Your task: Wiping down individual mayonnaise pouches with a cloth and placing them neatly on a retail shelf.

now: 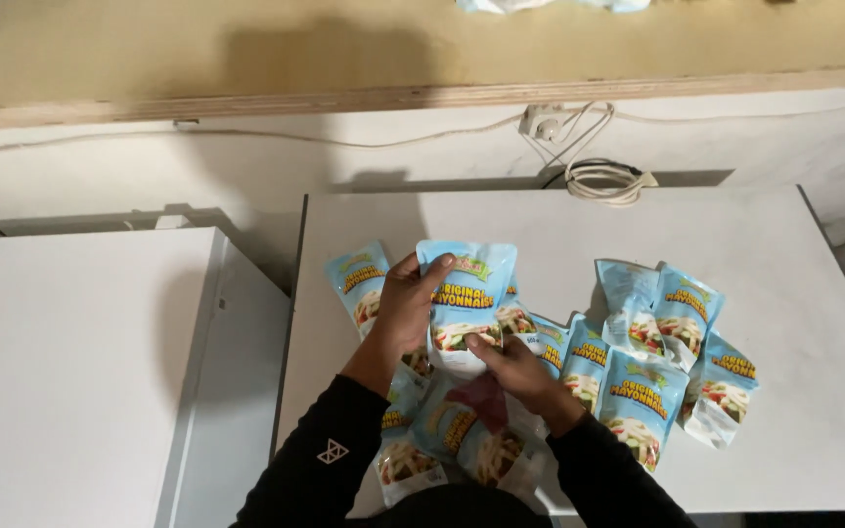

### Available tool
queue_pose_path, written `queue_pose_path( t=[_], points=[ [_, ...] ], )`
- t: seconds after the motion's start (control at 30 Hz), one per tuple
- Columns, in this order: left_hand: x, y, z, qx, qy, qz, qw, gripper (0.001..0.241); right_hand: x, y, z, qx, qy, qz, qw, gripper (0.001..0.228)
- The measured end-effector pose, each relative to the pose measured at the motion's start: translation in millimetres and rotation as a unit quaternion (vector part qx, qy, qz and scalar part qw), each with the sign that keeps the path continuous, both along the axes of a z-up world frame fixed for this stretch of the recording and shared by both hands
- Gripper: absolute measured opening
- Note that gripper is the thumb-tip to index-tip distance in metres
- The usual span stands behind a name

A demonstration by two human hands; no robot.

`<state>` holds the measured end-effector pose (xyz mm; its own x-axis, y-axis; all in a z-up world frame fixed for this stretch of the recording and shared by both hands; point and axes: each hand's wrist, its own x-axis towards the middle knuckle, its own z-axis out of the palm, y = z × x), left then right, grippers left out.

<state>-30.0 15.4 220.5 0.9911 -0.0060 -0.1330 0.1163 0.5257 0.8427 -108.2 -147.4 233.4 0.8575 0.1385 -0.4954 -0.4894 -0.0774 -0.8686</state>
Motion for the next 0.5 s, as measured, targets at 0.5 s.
queue_pose_path(
  t=[0.5],
  points=[
    [-21.5, 16.9, 63.0, -0.011, -0.049, 0.037, 0.998, 0.019, -4.6, -2.6, -13.2, 0.151, -0.127, -0.024, 0.98, 0.033]
  ],
)
